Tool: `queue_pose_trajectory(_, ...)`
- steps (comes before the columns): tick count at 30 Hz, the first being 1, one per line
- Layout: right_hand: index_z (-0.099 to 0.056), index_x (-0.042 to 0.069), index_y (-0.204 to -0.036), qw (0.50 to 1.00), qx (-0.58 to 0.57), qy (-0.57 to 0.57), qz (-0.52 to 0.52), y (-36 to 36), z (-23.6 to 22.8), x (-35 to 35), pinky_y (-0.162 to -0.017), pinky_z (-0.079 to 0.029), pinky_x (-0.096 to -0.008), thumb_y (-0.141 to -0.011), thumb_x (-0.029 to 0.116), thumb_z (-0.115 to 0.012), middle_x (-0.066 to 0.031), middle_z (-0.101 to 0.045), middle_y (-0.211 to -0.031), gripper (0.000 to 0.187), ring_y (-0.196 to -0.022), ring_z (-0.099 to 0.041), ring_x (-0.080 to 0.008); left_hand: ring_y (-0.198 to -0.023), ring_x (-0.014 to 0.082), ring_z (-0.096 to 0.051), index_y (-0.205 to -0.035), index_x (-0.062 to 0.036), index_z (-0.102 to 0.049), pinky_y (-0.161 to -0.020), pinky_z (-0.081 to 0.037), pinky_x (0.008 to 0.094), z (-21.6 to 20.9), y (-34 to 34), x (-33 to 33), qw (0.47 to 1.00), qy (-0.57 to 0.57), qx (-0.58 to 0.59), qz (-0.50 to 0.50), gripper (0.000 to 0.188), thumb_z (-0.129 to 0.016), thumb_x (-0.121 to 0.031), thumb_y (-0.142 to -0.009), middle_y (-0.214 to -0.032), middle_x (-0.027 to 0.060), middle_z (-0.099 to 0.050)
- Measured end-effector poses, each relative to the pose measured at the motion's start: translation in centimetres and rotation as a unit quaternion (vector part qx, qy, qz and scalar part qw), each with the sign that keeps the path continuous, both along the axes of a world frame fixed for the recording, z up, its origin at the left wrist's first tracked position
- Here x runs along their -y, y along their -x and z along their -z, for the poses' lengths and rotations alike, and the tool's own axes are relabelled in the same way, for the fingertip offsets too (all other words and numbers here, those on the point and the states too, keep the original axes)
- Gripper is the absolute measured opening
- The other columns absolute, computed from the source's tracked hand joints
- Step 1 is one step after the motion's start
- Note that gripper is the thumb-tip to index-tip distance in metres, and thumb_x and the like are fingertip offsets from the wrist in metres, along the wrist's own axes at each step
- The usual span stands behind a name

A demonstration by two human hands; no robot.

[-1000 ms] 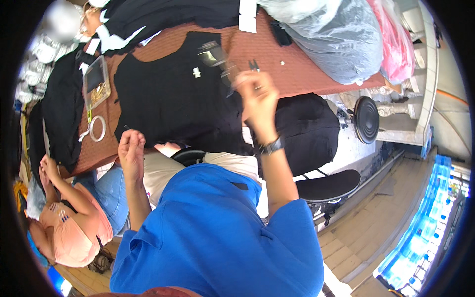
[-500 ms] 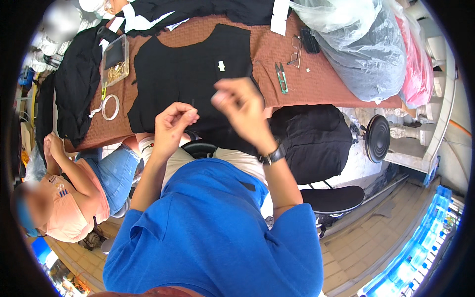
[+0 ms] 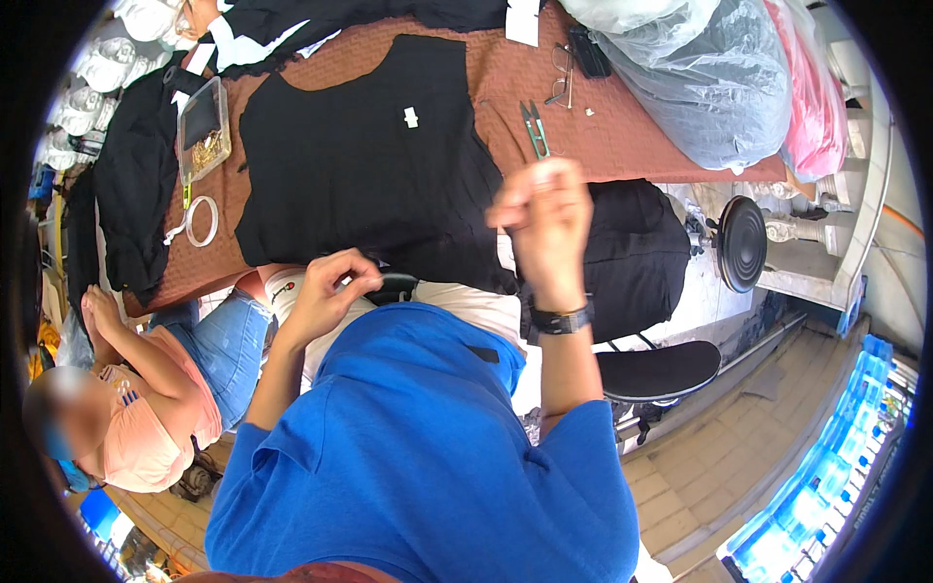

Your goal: The person sews a white label onto a black garment using a needle and thread. They use small shears to cut the thread after finishing the stitches.

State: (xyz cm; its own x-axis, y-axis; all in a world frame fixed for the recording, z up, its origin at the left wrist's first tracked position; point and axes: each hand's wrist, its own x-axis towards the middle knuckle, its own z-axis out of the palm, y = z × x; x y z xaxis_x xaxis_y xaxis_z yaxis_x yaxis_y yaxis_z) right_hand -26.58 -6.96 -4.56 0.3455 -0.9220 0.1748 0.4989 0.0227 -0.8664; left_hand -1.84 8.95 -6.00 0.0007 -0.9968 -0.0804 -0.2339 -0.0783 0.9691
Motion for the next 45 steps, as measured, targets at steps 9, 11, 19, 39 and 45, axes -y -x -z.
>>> queue_pose_trajectory(9,-0.058,0.007,-0.104,0.97,-0.063,0.099,0.213,12.9,-2.9,5.0,-0.059,-0.034,-0.0231,-0.104,0.014,-0.055,-0.0025,-0.054,-0.08,0.008,-0.063,-0.038,-0.0074,-0.067,0.0181,-0.059,-0.086,0.0018,-0.068,-0.064,-0.046,0.0295,3.5,-3.3,-7.7,0.984,-0.032,0.147,-0.099,0.006,-0.072,-0.002,-0.086,-0.076,0.0089,-0.064)
queue_pose_trajectory(11,-0.058,0.006,-0.103,0.964,-0.07,0.105,0.236,14.2,-3.2,5.2,-0.059,-0.034,-0.023,-0.104,0.014,-0.056,-0.0025,-0.054,-0.079,0.008,-0.064,-0.039,-0.0073,-0.067,0.0177,-0.059,-0.086,0.0021,-0.068,-0.064,-0.046,0.0295,3.9,-4.0,-8.4,0.98,-0.035,0.157,-0.12,0.005,-0.072,-0.002,-0.086,-0.076,0.0088,-0.064)
queue_pose_trajectory(19,-0.058,0.006,-0.103,0.938,-0.075,0.143,0.305,17.3,-3.7,6.0,-0.058,-0.034,-0.0232,-0.104,0.015,-0.057,-0.0035,-0.056,-0.08,0.009,-0.064,-0.04,-0.0075,-0.067,0.0166,-0.057,-0.087,0.0029,-0.069,-0.065,-0.046,0.0289,4.2,-6.1,-10.2,0.96,-0.052,0.214,-0.173,0.008,-0.072,-0.005,-0.087,-0.077,0.0079,-0.065)
queue_pose_trajectory(39,-0.059,0.0,-0.119,0.906,-0.201,0.167,0.333,14.3,-5.7,6.7,-0.073,-0.055,-0.026,-0.102,0.012,-0.059,-0.0186,-0.073,-0.106,0.021,-0.077,-0.067,-0.014,-0.087,0.0107,-0.059,-0.103,-0.0018,-0.066,-0.077,-0.048,0.0254,0.3,-6.7,0.2,0.995,-0.002,0.077,-0.065,0.012,-0.067,-0.009,-0.093,-0.096,0.0031,-0.061)
queue_pose_trajectory(45,-0.069,0.002,-0.092,0.876,-0.399,0.248,0.108,-3.8,2.2,10.5,-0.071,-0.054,-0.0315,-0.091,0.018,-0.073,-0.0098,-0.074,-0.087,0.016,-0.079,-0.07,-0.0166,-0.105,0.0294,-0.063,-0.115,-0.0034,-0.067,-0.092,-0.051,0.0375,5.1,-10.7,18.4,0.888,0.18,0.367,-0.209,0.035,-0.073,-0.027,-0.091,-0.113,0.0132,-0.061)
